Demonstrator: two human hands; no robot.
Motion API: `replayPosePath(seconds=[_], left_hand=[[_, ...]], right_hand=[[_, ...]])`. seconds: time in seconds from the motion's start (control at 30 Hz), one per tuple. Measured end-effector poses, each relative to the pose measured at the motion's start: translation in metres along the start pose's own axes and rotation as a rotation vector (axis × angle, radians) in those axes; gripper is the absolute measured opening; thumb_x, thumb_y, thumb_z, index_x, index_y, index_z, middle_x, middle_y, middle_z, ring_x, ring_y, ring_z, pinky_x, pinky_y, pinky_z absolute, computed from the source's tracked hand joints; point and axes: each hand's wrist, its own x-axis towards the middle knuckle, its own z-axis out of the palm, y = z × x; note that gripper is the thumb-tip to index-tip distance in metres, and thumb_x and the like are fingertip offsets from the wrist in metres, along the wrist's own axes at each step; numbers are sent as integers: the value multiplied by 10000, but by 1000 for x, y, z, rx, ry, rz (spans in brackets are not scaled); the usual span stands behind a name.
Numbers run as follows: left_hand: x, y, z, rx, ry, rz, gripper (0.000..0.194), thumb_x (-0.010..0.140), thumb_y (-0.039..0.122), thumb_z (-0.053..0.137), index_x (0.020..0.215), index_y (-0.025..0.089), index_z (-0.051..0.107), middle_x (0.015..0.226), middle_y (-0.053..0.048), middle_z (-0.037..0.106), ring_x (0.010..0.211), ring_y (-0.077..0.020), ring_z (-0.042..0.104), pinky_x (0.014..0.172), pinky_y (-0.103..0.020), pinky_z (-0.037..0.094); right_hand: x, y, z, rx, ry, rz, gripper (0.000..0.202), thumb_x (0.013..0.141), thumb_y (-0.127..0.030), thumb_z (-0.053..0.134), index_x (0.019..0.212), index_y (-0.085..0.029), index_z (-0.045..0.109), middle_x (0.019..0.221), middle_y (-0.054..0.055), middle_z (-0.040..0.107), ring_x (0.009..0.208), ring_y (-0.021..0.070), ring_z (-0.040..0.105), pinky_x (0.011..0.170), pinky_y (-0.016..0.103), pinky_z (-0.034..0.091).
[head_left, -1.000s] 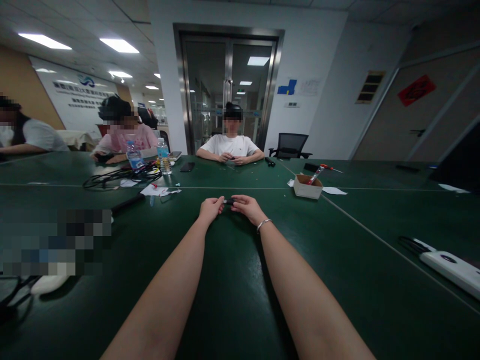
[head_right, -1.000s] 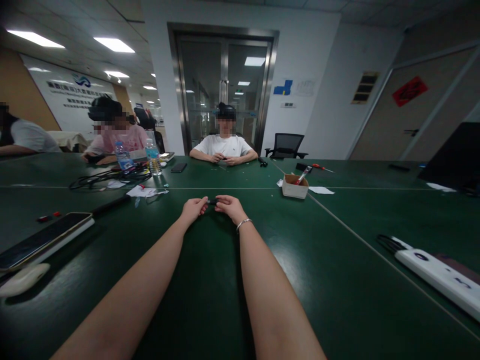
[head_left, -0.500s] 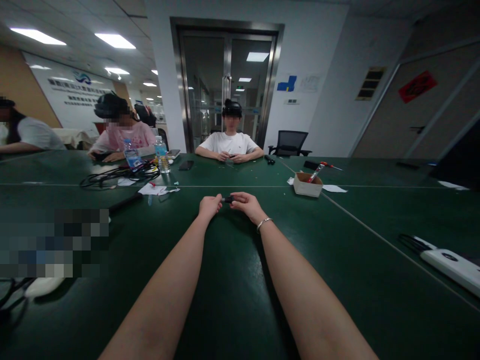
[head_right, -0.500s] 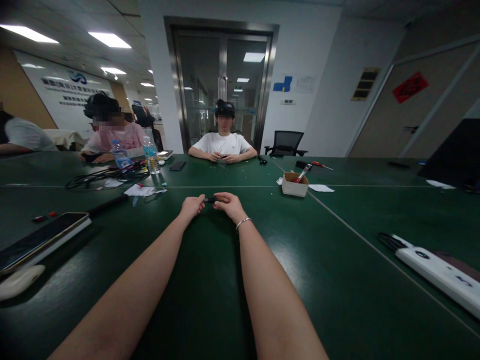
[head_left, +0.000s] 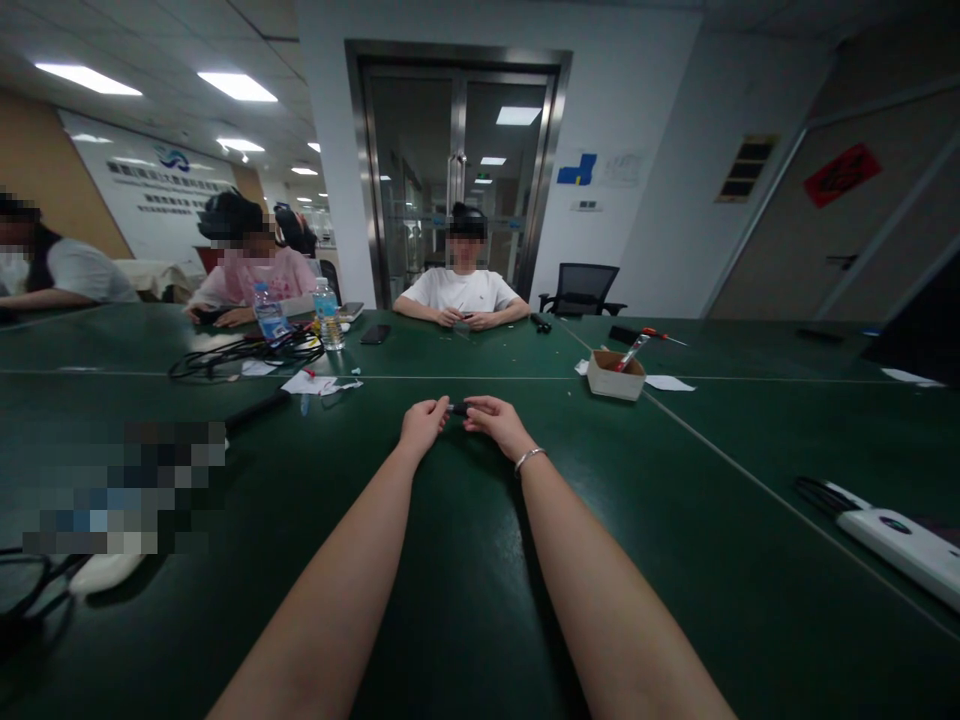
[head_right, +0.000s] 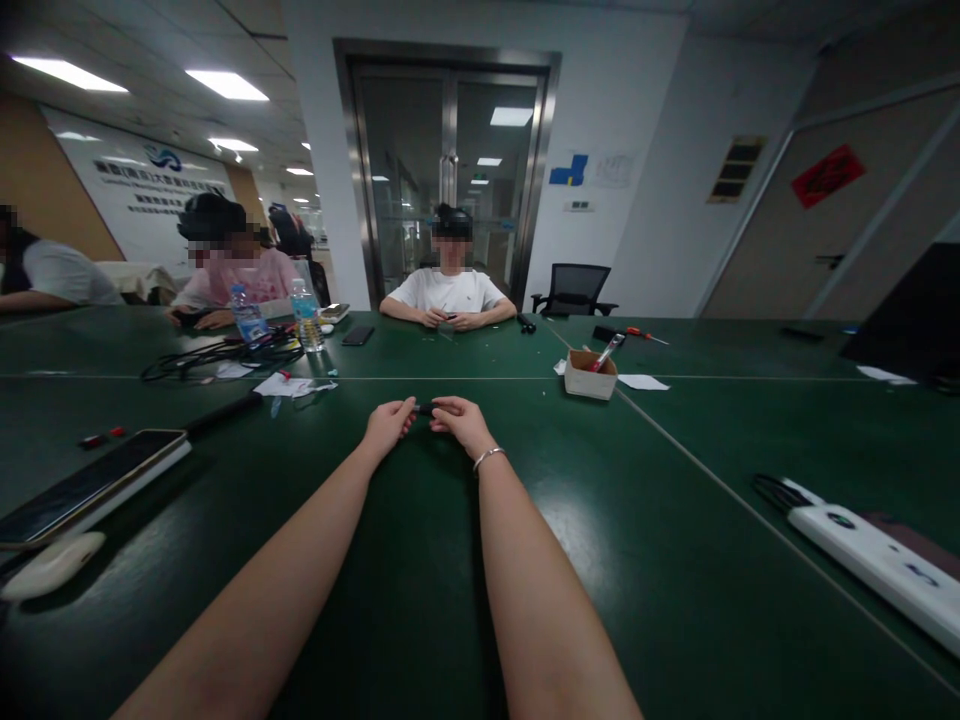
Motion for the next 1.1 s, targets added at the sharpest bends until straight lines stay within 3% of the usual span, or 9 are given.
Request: replayPosePath(seconds=[0.27, 0.4, 0.47, 0.6, 0.7, 0.83, 0.93, 1.1], left_hand=[[0, -6, 2, -18, -85, 112, 200, 791, 311, 525, 919, 187, 616, 779, -29, 609, 686, -130, 573, 550, -221, 447], [0, -6, 1, -54, -89, 212, 262, 727, 208, 612, 988, 198, 616, 967, -63, 633, 834, -149, 600, 678, -251, 482], [0, -5, 0, -80, -69, 168, 303, 719, 246, 637, 1016, 193, 606, 969, -70, 636, 826, -150, 610, 689, -257, 486], [2, -6, 1, -140, -32, 37, 298, 803, 395, 524, 982, 166, 591, 799, -52, 635, 654, -129, 599, 565, -239, 461], [4, -9, 1, -133, -29, 72, 269, 799, 380, 525, 944, 170, 606, 754, -35, 626, 631, -118, 582, 547, -223, 444], [6, -10, 0, -162, -6, 109, 266, 766, 302, 565, 998, 178, 604, 879, -56, 644, 752, -133, 606, 618, -228, 473], [6, -8, -2, -164, 5, 86, 275, 773, 343, 556, 988, 177, 603, 940, -68, 643, 763, -139, 615, 624, -236, 473], [5, -4, -3, -84, 27, 58, 241, 773, 391, 541, 840, 170, 611, 789, -39, 645, 669, -130, 593, 611, -242, 452]], right_hand=[[3, 2, 0, -23, 80, 36, 141, 772, -110, 648, 912, -113, 630, 644, 25, 673, 494, 68, 613, 495, 150, 535], [6, 4, -1, -34, 76, 27, 174, 777, -143, 650, 948, -116, 631, 632, 27, 673, 496, 75, 611, 496, 159, 532], [6, 5, -2, -33, 68, 22, 167, 783, -145, 643, 948, -119, 632, 636, 29, 674, 500, 76, 615, 498, 159, 533], [6, 4, -1, -34, 54, 19, 146, 781, -130, 640, 927, -130, 639, 654, 25, 678, 512, 76, 626, 505, 162, 546], [7, 4, 0, -41, 51, 23, 146, 769, -134, 655, 915, -140, 651, 667, 22, 680, 521, 80, 632, 515, 174, 558], [10, 3, 4, -70, 57, -5, 176, 756, -174, 673, 929, -141, 657, 659, 18, 676, 543, 88, 639, 533, 189, 562], [12, 4, 7, -114, 62, -54, 210, 738, -194, 684, 941, -142, 659, 678, 13, 677, 573, 91, 643, 554, 192, 558], [13, 7, 11, -196, 66, -64, 236, 712, -232, 704, 930, -148, 668, 675, 11, 667, 586, 99, 632, 553, 208, 545]])
